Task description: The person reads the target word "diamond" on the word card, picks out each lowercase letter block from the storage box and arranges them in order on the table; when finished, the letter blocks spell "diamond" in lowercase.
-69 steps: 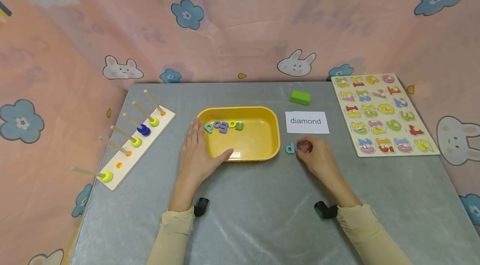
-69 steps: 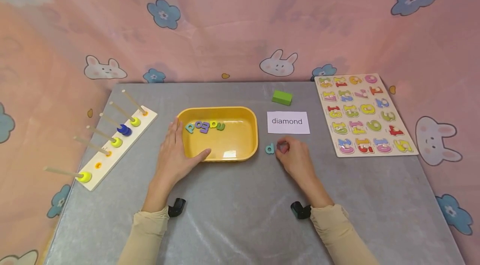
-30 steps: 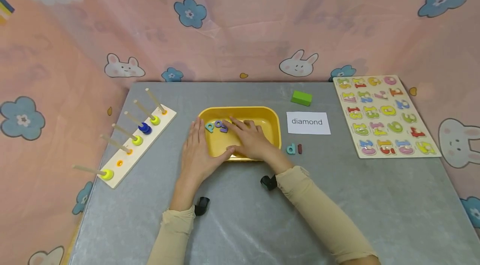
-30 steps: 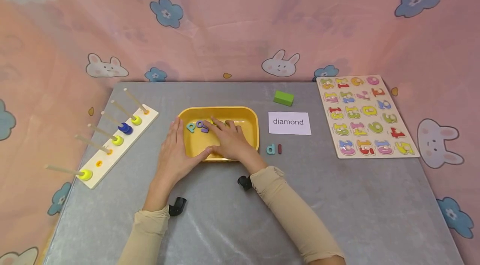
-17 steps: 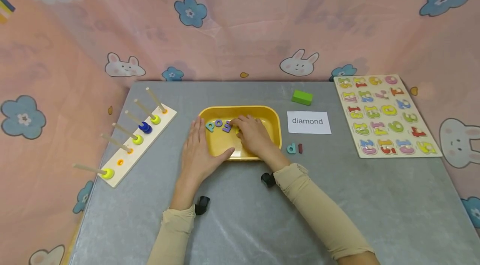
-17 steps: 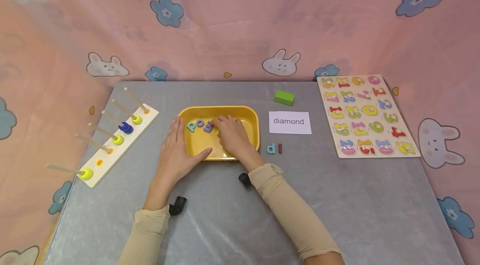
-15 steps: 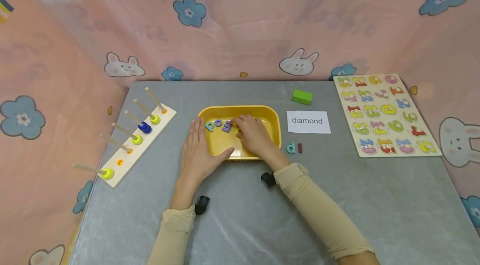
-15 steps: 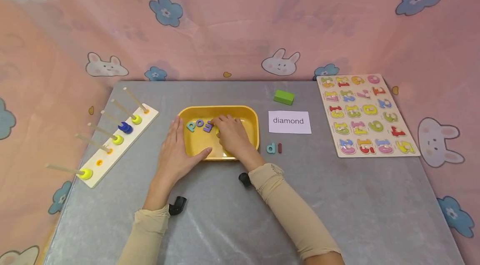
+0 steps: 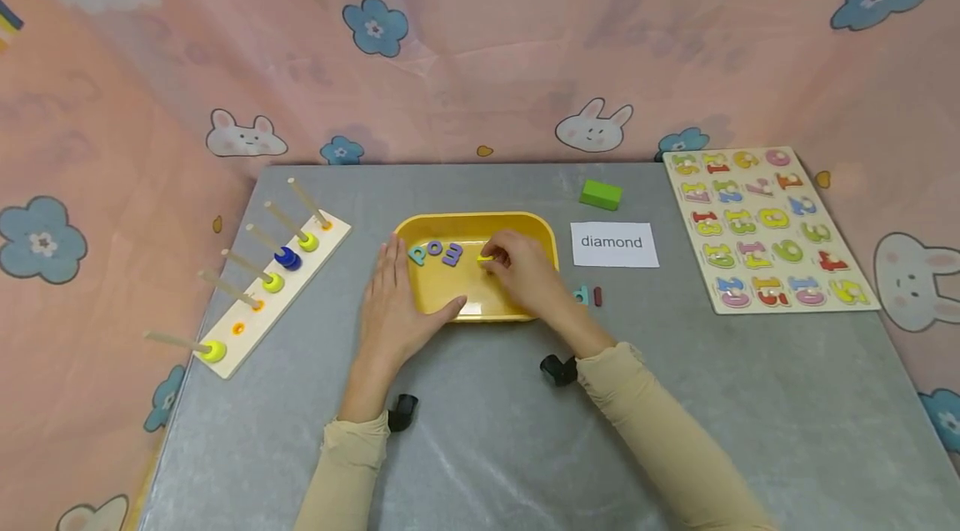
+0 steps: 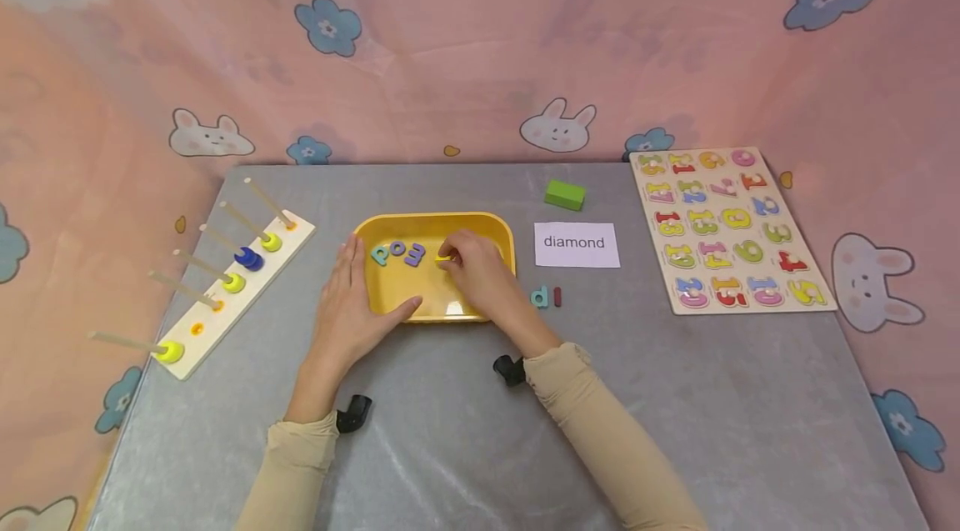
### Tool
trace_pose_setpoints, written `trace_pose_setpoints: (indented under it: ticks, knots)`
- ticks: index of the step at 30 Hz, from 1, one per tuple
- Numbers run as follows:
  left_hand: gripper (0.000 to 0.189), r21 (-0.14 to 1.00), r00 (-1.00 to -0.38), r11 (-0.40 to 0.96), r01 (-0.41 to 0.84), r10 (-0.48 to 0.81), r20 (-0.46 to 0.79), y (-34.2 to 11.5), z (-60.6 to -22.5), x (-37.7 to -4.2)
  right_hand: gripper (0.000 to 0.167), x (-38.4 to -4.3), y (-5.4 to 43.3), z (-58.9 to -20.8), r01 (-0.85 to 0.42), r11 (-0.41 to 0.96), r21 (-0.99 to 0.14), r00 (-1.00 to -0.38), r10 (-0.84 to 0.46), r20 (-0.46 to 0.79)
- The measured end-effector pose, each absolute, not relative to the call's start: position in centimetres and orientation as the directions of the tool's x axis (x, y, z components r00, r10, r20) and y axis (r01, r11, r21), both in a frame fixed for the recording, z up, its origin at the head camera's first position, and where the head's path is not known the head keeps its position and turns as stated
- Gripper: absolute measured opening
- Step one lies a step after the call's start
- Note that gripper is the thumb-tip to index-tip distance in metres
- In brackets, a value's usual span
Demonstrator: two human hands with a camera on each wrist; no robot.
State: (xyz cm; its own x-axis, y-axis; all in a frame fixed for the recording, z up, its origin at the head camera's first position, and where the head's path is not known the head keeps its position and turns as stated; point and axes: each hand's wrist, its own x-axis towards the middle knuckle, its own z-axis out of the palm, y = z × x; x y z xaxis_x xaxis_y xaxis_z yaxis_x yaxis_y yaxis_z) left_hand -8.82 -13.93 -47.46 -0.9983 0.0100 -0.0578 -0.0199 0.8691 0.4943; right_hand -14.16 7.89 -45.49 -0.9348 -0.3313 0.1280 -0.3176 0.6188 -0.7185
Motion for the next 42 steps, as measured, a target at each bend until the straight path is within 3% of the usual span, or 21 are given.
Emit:
trace_pose_setpoints:
  ticks: [7, 12, 16, 24, 35, 42]
  knots:
    - [0.133, 0.495, -0.999, 0.869, -0.025, 0.002, -0.054, -14.0, -47.4, -8.7, 0.028, -12.4, 11.3, -44.5, -0.404, 0.509, -0.76, -0.911, -0.302, 0.281]
    - [0.133, 0.494, -0.998, 0.869, -0.023, 0.007, -0.059, -13.9, -47.5, -8.8, 0.021, -11.0, 14.0, -44.8, -0.455, 0.505, -0.733, -0.89, -0.233, 0.392]
    - [0.132, 0.495, -0.998, 0.868, -0.024, 0.008, -0.062, -13.8, -47.6, -8.8, 0.022, -10.0, 16.5, -45.5, -0.425, 0.54, -0.727, -0.893, -0.119, 0.434]
    - [0.132, 0.49, -0.999, 0.872, -0.018, 0.007, -0.051, -13.8, -47.6, -8.8, 0.019, -9.1, 21.1, -46.6, -0.222, 0.621, -0.751, -0.943, 0.058, 0.326]
    - [0.131, 0.482, -0.999, 0.876, -0.016, 0.006, -0.045, -13.9, -47.6, -8.8, 0.015, -8.3, 23.3, -47.7, 0.045, 0.687, -0.725, -0.988, 0.136, 0.067]
    - [0.131, 0.492, -0.999, 0.871, -0.018, 0.007, -0.048, -13.9, -47.5, -8.7, 0.013, -8.5, 23.3, -48.7, 0.115, 0.69, -0.715, -0.986, 0.164, 0.0]
